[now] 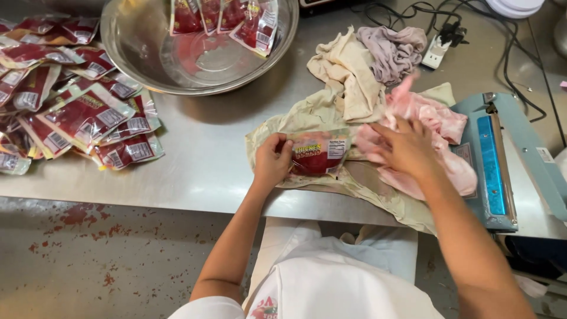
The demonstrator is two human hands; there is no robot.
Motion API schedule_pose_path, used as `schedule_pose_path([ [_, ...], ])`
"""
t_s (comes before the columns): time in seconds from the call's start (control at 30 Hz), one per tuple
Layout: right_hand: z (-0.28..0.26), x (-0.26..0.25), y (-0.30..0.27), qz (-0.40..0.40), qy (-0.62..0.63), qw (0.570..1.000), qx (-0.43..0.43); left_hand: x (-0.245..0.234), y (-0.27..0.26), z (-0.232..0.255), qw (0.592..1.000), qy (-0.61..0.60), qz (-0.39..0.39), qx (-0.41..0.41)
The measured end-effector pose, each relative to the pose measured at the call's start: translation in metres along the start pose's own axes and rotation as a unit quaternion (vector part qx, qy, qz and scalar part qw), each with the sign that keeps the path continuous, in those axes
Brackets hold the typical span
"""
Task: The person wipes down small plastic pouches of food with a cloth, places them one by one into a heat sealer to seal the openings, and puts the finished pouches into a large metal bowl.
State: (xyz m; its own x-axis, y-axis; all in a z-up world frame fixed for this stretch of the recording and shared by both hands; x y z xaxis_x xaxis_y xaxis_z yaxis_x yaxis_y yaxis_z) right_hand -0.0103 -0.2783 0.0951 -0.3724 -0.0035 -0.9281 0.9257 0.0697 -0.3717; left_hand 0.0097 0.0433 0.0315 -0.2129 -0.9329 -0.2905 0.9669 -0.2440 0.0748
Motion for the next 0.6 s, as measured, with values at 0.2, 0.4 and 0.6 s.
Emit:
schedule_pose_path([
  [0.2, 0.006, -0.063, -0.036, 0.282, -0.047, 0.958, -0.029, 0.003, 0.006, 0.004, 0.999, 0.047, -0.002, 0.008],
  [0.4, -0.122, -0.135, -0.070, 0.389, 0.115, 0.880, -0.247, 0.001, 0.005, 0.011, 0.999, -0.007, -0.008, -0.036],
  [0.6, -0.193, -0.071, -0.006, -0.105, 0.120, 0.931, -0.328, 0.021, 0.012, -0.042, 0.993, 0.069, 0.003, 0.096],
])
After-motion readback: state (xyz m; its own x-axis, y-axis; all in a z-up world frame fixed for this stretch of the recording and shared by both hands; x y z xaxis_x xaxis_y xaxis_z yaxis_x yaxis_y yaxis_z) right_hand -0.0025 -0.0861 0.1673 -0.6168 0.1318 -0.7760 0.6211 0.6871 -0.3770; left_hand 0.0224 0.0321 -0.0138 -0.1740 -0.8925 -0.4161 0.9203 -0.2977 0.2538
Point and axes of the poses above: each hand's wrist, its own y-axis towards the middle knuckle, its own x-axis out of the palm, z = x × y, the point moved 5 cm from there along y, towards the middle knuckle, and after that the axes turned 15 degrees about -z, right-handed, at the moved point
